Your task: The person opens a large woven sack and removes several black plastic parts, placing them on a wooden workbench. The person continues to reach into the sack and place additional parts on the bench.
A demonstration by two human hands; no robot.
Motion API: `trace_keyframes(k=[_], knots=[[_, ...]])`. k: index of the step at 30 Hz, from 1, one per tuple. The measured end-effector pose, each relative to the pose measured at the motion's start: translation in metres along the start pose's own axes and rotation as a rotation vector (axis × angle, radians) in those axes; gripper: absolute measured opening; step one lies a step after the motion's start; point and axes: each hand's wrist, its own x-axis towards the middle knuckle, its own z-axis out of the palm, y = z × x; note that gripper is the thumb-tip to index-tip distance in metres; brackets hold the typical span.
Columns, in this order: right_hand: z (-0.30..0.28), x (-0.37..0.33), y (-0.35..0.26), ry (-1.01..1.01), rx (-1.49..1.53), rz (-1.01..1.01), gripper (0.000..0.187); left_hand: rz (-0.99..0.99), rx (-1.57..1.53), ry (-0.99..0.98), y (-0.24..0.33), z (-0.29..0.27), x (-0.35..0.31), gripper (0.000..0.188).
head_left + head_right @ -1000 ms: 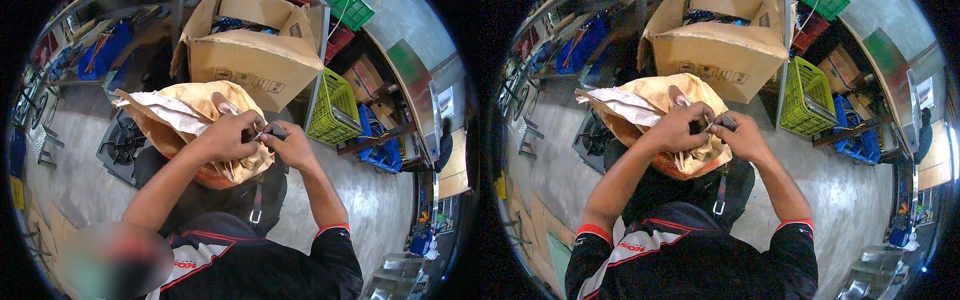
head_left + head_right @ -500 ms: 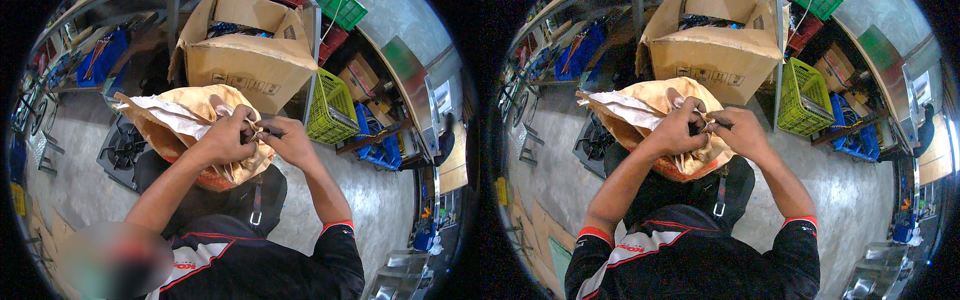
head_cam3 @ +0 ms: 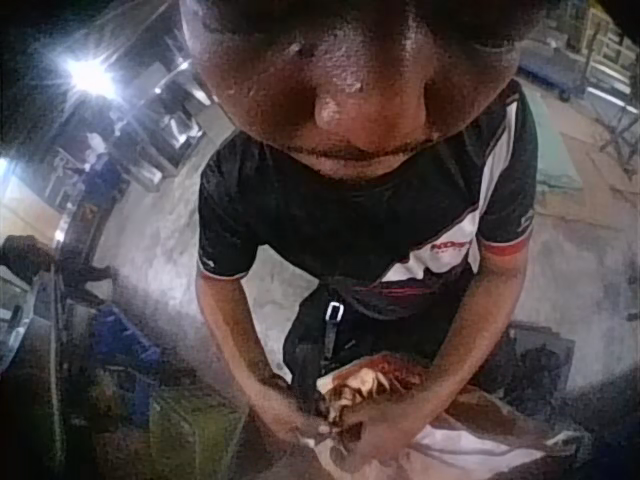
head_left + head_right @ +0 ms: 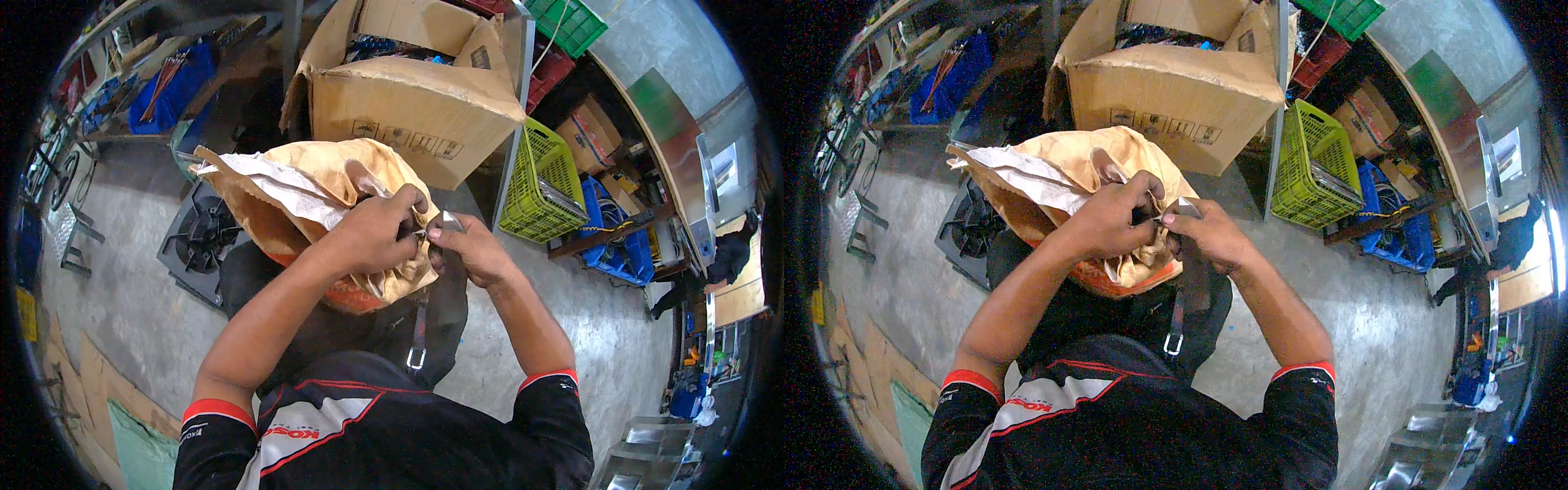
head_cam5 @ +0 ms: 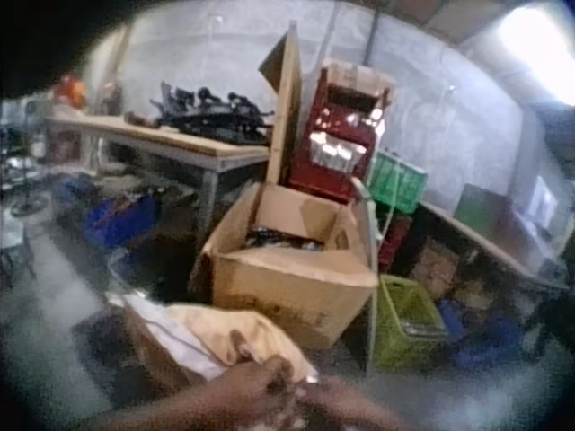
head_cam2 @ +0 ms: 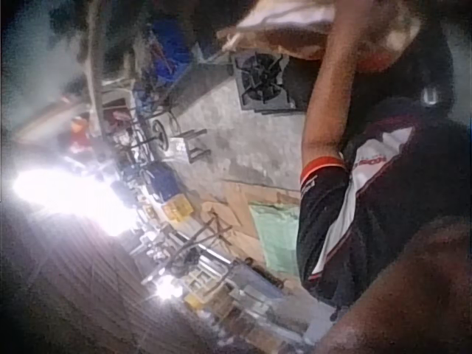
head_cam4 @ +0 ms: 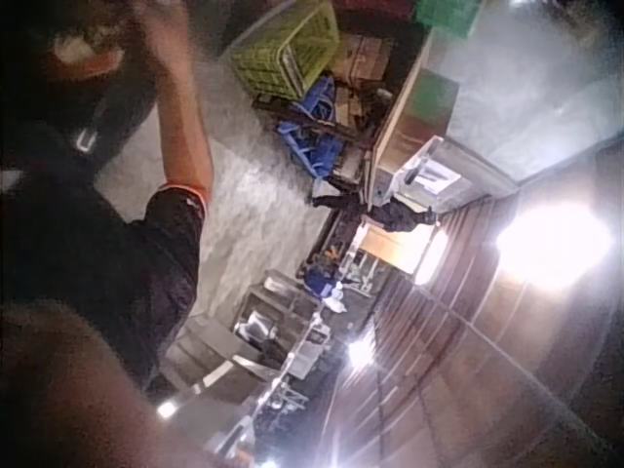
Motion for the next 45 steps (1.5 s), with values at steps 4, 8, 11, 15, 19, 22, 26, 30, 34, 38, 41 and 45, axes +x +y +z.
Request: trace_keyframes(k=[4, 8, 11, 15, 19, 22, 26, 30, 34, 38, 41, 45], knots=[[0.008, 0.004, 0.002, 0.053, -0.439, -0.014, 0.030, 0.029, 0.058, 0.008, -0.003, 0.006, -0.002, 0.035], [-0.005, 0.019, 0.027, 0.018, -0.212, -0.152, 0.029, 0.098, 0.064, 0.051, -0.007, 0.005, -0.001, 0.031], [-0.009, 0.023, 0.037, -0.032, -0.059, -0.246, 0.027, 0.076, -0.054, -0.010, -0.011, 0.000, 0.001, 0.029], [-0.006, 0.013, 0.038, -0.132, 0.042, -0.356, 0.025, 0.073, -0.022, -0.012, -0.025, -0.012, 0.000, 0.028], [-0.028, 0.002, 0.047, -0.092, 0.043, -0.334, 0.026, 0.022, -0.171, -0.107, -0.019, -0.013, 0.004, 0.033], [-0.029, 0.010, 0.045, 0.064, 0.045, -0.397, 0.026, -0.042, -0.225, -0.097, -0.011, -0.012, 0.006, 0.039], [-0.021, 0.019, 0.037, 0.153, 0.156, -0.508, 0.031, -0.202, -0.262, -0.067, 0.002, -0.011, 0.000, 0.043], [-0.015, 0.017, 0.021, 0.022, 0.240, -0.575, 0.032, -0.116, -0.228, 0.041, 0.005, -0.006, -0.006, 0.039], [-0.012, 0.011, 0.007, -0.005, 0.123, -0.534, 0.030, -0.171, -0.246, 0.065, 0.012, -0.004, -0.005, 0.034], [0.005, 0.000, 0.005, 0.079, 0.040, -0.493, 0.027, -0.296, -0.490, 0.222, 0.012, 0.006, 0.003, 0.018], [0.013, -0.006, 0.005, 0.121, -0.006, -0.478, 0.026, -0.284, -0.543, 0.248, 0.003, 0.011, -0.002, 0.017], [0.018, -0.017, 0.012, 0.146, -0.005, -0.419, 0.025, -0.370, -0.421, 0.207, 0.008, 0.011, -0.008, 0.014]])
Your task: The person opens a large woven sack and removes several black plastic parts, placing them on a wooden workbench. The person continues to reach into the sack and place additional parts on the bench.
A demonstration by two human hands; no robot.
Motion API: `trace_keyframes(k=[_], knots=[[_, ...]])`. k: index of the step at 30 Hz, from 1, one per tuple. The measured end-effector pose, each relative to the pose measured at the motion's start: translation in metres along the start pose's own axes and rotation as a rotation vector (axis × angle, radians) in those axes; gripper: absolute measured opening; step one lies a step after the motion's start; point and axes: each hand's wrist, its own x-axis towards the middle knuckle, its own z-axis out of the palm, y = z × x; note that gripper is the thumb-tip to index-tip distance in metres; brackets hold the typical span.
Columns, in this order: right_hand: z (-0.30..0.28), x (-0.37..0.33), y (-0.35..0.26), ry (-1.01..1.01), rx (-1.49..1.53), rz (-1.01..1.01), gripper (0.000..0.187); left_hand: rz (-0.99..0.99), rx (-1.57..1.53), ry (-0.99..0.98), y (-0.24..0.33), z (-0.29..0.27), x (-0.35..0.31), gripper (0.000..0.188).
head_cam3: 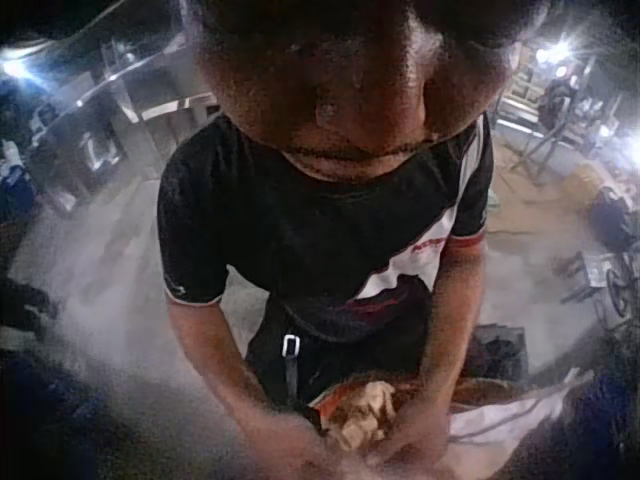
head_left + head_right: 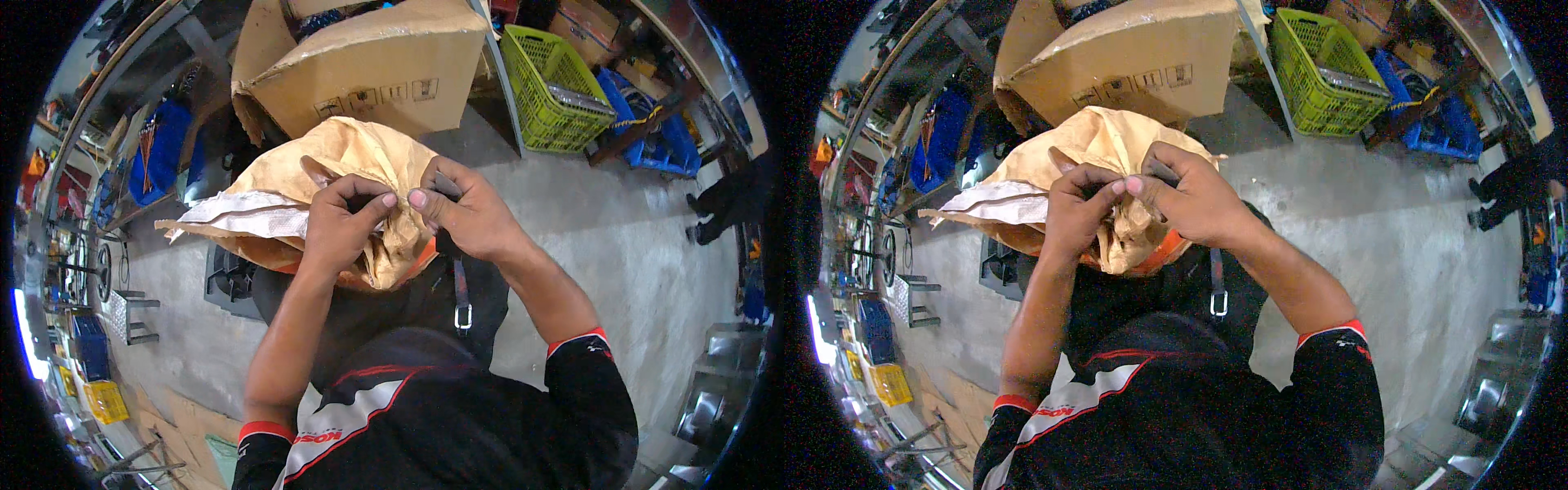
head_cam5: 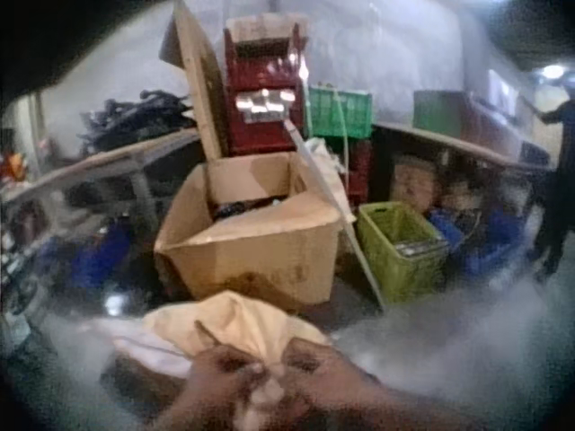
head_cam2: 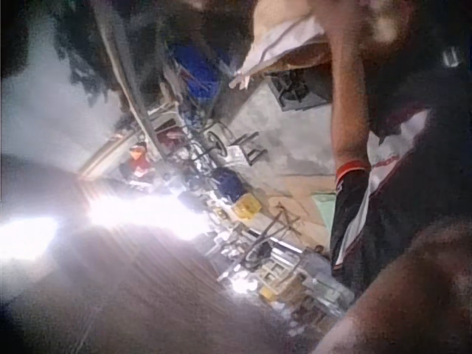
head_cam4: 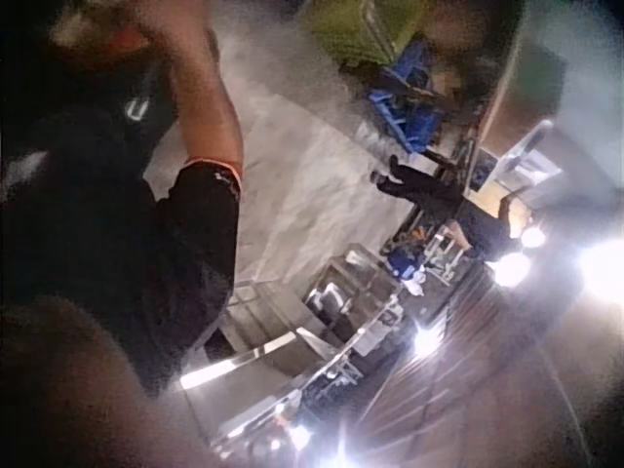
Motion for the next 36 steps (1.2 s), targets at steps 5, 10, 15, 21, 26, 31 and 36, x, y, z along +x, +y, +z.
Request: trace_keyframes(k=[5, 10, 15, 21, 26, 31, 36], knots=[[0.000, -0.009, -0.002, 0.104, 0.098, 0.019, 0.027, 0.060, 0.210, -0.001, -0.006, 0.004, -0.012, 0.018], [-0.002, -0.005, 0.003, 0.158, 0.214, 0.019, 0.030, 0.125, 0.249, 0.034, -0.018, 0.007, -0.018, 0.022], [-0.010, 0.005, 0.008, 0.111, 0.212, 0.055, 0.024, 0.112, 0.163, 0.007, -0.018, 0.004, -0.022, 0.017], [-0.009, -0.005, -0.013, 0.415, -0.444, -0.226, 0.033, 0.121, -0.078, -0.039, -0.009, -0.002, -0.004, 0.017], [0.017, -0.002, -0.021, 0.299, -0.894, -0.222, 0.050, 0.346, 0.447, -0.099, 0.022, -0.003, 0.030, 0.021], [0.004, 0.005, -0.012, 0.254, -0.902, -0.155, 0.040, 0.350, 0.789, -0.208, 0.044, -0.010, 0.046, 0.023], [-0.025, 0.002, -0.008, 0.111, -0.963, -0.161, 0.033, 0.480, 0.945, -0.379, 0.041, -0.010, 0.057, 0.026]])
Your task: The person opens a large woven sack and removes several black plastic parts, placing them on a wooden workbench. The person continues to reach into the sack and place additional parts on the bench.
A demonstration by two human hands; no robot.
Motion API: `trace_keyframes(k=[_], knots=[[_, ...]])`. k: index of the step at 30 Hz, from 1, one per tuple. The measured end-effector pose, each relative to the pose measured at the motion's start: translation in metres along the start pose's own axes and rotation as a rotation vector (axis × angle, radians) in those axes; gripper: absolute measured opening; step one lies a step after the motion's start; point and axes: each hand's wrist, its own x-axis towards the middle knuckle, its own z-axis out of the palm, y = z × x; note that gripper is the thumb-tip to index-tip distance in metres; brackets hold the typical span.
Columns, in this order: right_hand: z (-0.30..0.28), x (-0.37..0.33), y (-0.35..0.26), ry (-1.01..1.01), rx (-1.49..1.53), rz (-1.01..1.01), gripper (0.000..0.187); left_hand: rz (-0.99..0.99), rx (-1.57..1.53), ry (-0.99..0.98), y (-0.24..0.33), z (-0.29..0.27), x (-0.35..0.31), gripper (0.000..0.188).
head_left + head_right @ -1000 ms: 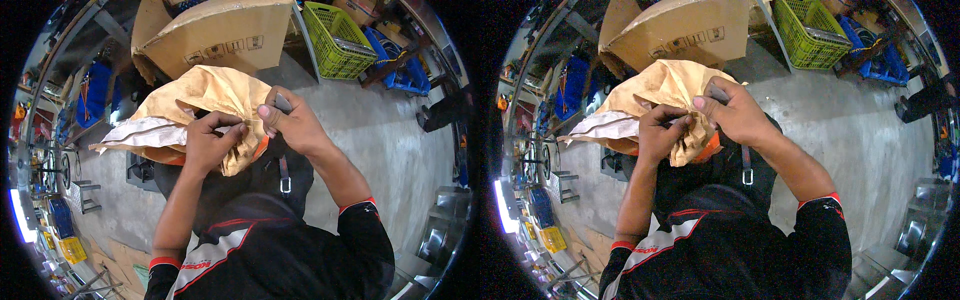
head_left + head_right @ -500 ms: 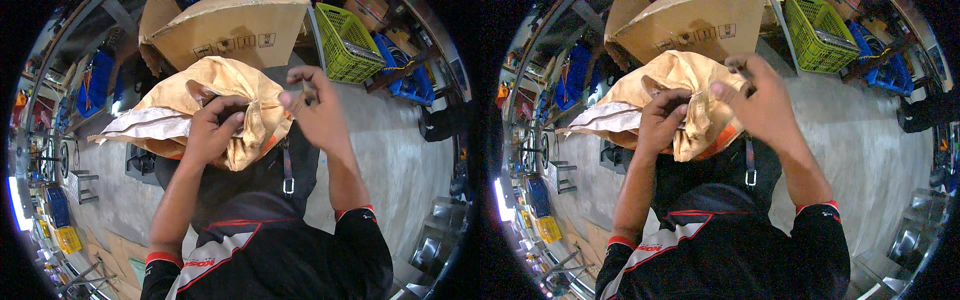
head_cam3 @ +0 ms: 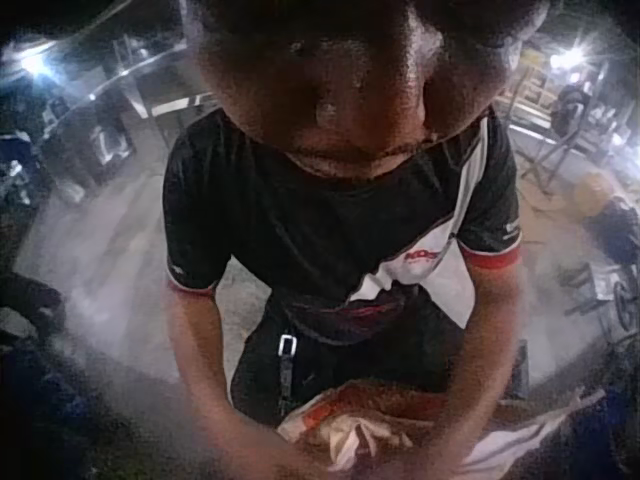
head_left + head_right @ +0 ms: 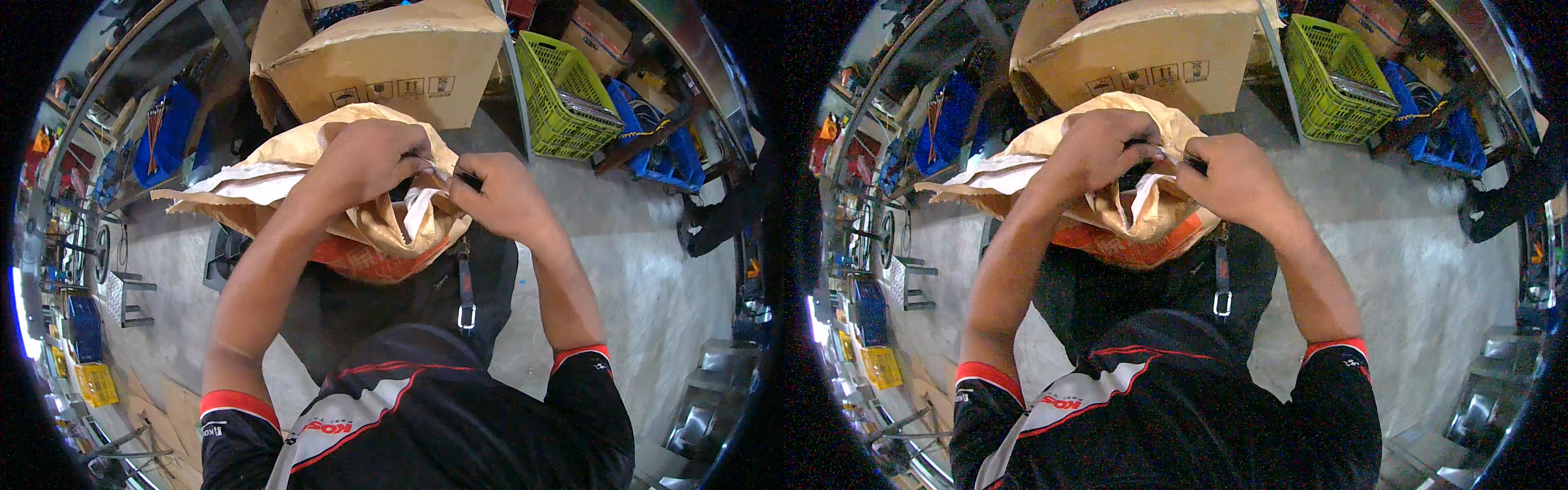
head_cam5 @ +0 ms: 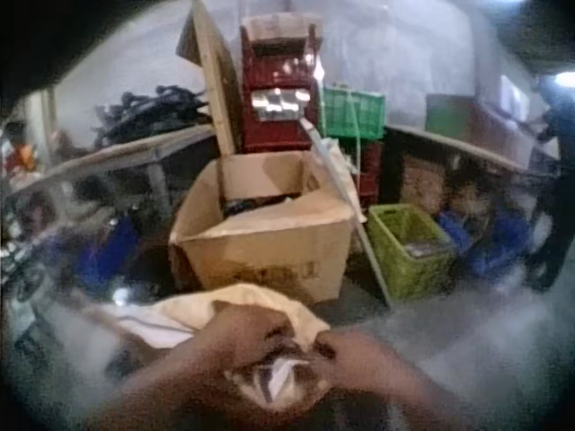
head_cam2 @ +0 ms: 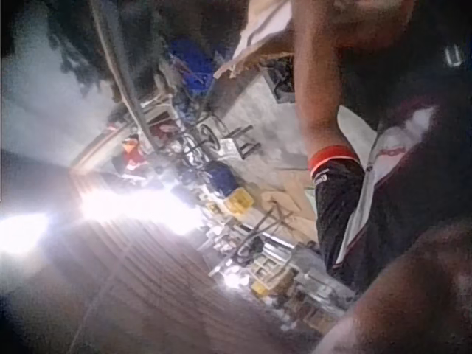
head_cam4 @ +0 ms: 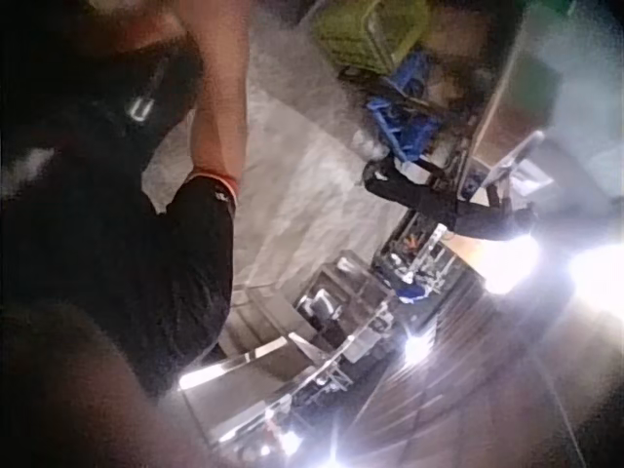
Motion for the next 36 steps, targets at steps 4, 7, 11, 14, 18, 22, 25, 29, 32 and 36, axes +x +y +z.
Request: trace_keyframes(k=[4, 7, 11, 14, 18, 22, 25, 29, 32, 36], knots=[[-0.005, -0.005, 0.013, -0.105, 0.140, 0.037, 0.029, 0.069, 0.098, -0.144, 0.005, -0.004, 0.007, 0.026], [-0.007, -0.006, 0.016, -0.127, 0.286, 0.070, 0.026, 0.149, 0.040, -0.088, -0.003, -0.006, 0.013, 0.026], [-0.009, -0.010, 0.020, -0.090, 0.501, 0.153, 0.025, 0.348, 0.098, 0.245, -0.008, 0.008, 0.011, 0.023], [-0.013, -0.012, 0.022, 0.002, 0.436, 0.175, 0.023, 0.251, -0.010, 0.172, -0.008, 0.014, 0.011, 0.024], [-0.012, -0.011, 0.022, 0.145, 0.326, 0.130, 0.027, 0.076, -0.076, 0.061, 0.000, 0.010, 0.017, 0.023], [-0.010, -0.007, 0.020, 0.099, 0.294, 0.080, 0.027, 0.093, -0.119, 0.023, -0.004, 0.009, 0.020, 0.022], [-0.010, -0.003, 0.023, 0.043, 0.286, 0.091, 0.026, 0.097, -0.214, 0.047, -0.012, 0.015, 0.018, 0.025], [-0.003, -0.003, 0.023, 0.015, 0.560, 0.168, 0.020, 0.112, -0.228, 0.301, -0.011, 0.022, 0.007, 0.025], [0.000, -0.002, 0.021, 0.013, 0.711, 0.219, 0.016, 0.058, -0.132, 0.478, 0.015, 0.023, -0.008, 0.025], [0.004, -0.001, 0.007, 0.006, 0.734, 0.272, 0.014, -0.176, -0.295, 0.424, 0.032, 0.031, -0.022, 0.025]])
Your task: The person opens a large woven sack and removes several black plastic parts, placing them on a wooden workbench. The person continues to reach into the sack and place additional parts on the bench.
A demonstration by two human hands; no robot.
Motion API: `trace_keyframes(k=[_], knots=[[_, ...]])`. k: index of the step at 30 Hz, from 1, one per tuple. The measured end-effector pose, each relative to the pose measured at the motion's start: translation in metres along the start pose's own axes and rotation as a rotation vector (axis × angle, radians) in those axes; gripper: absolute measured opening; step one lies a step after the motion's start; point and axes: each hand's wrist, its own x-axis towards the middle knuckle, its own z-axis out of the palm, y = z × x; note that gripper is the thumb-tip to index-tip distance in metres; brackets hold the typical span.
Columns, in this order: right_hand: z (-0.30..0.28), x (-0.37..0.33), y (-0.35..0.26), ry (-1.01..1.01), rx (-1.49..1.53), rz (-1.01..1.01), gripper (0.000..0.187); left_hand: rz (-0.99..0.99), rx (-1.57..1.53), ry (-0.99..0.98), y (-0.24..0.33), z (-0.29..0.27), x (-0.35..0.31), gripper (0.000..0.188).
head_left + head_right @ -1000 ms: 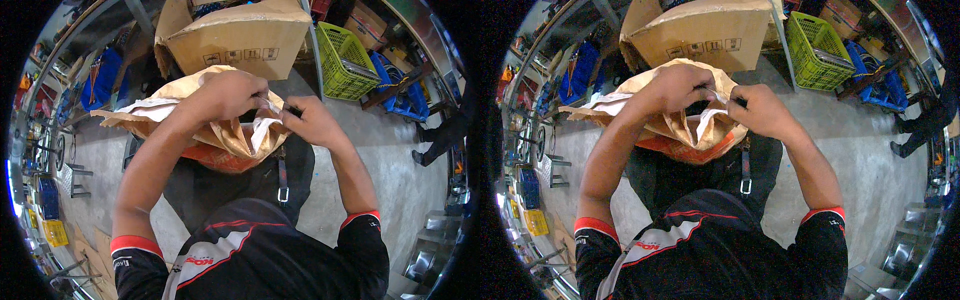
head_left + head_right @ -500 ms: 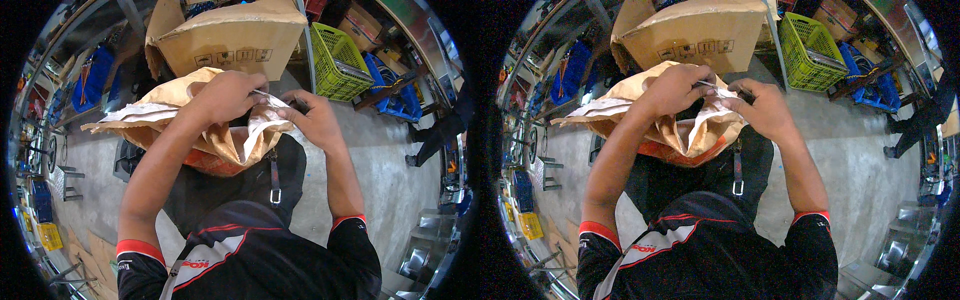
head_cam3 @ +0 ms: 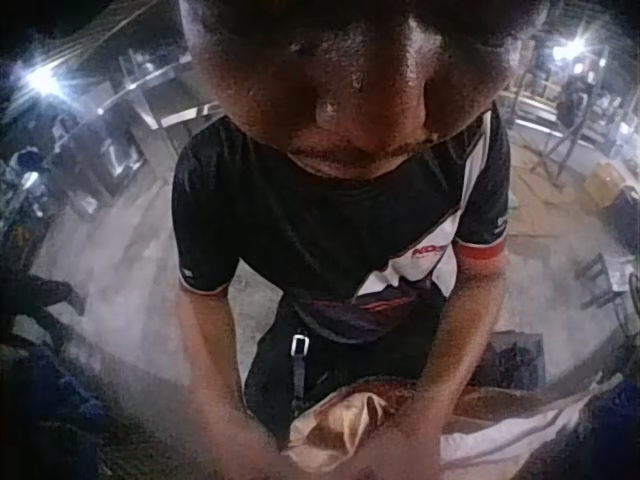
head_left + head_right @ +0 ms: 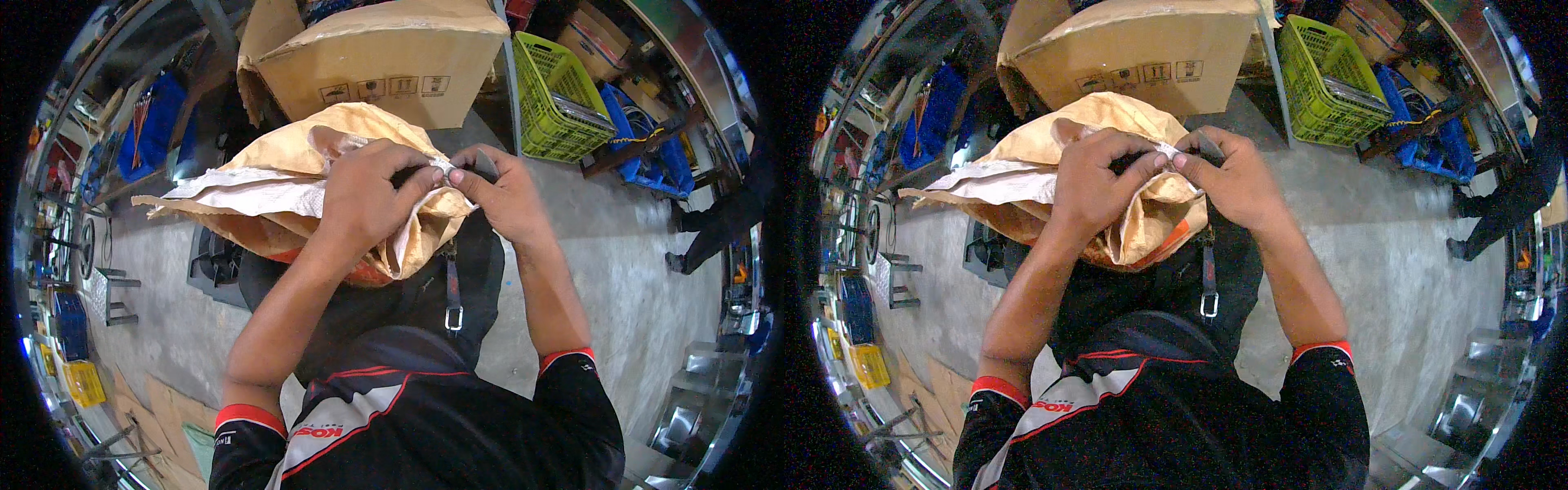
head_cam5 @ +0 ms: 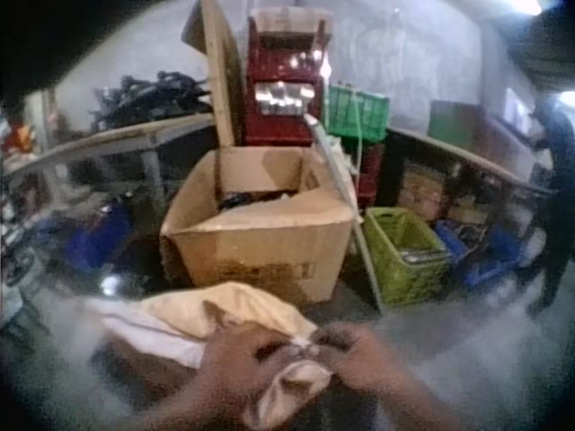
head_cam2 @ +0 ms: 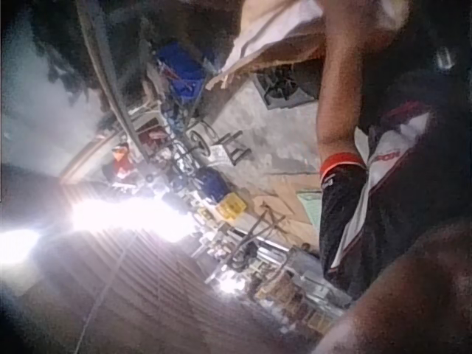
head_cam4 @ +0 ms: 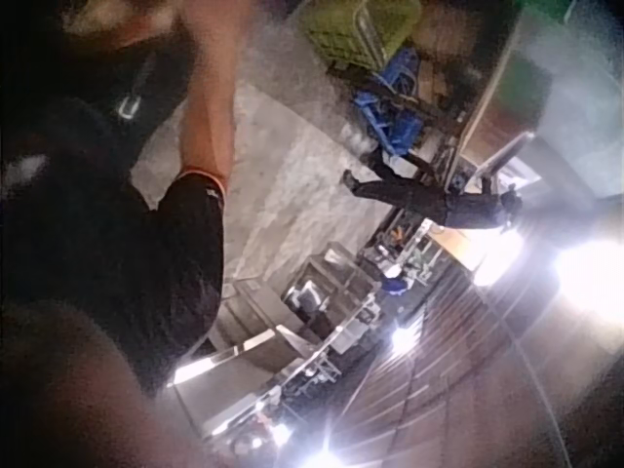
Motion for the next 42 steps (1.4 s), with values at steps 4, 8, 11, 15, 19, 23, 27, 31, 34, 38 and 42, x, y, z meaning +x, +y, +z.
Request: trace_keyframes(k=[4, 8, 11, 15, 19, 23, 27, 31, 34, 38, 42], knots=[[0.016, -0.007, 0.006, 0.025, -0.071, -0.070, 0.011, -0.148, -0.172, -0.038, 0.001, -0.008, -0.006, 0.027], [0.027, -0.014, 0.007, 0.015, -0.202, -0.201, 0.011, -0.217, -0.220, -0.069, -0.001, -0.009, -0.012, 0.025], [0.031, -0.017, 0.009, 0.011, -0.377, -0.342, 0.013, -0.203, -0.091, -0.196, 0.000, -0.020, -0.009, 0.024], [0.034, -0.016, 0.007, -0.017, -0.508, -0.431, 0.014, -0.165, -0.040, -0.325, -0.005, -0.028, -0.004, 0.025], [0.036, -0.016, 0.007, -0.035, -0.565, -0.456, 0.016, -0.163, -0.022, -0.326, -0.012, -0.024, -0.008, 0.024], [0.037, -0.016, 0.005, 0.010, -0.420, -0.351, 0.015, -0.203, -0.107, -0.250, -0.011, -0.017, -0.017, 0.023], [0.041, -0.014, 0.008, 0.079, -0.189, -0.206, 0.017, -0.276, -0.235, -0.203, -0.011, -0.013, -0.023, 0.025], [0.035, -0.008, -0.001, 0.348, -0.224, -0.273, 0.019, -0.214, -0.248, -0.141, -0.004, -0.012, -0.022, 0.036], [0.010, 0.009, -0.011, 0.404, -0.217, -0.291, 0.020, -0.143, -0.105, -0.259, 0.019, -0.023, -0.029, 0.055], [-0.013, 0.031, -0.021, 0.405, -0.255, -0.307, 0.020, -0.010, 0.240, -0.500, 0.042, -0.031, -0.036, 0.056], [-0.014, 0.035, -0.034, 0.288, -0.170, -0.270, 0.015, 0.283, 0.437, -0.487, 0.056, -0.023, -0.058, 0.045]])
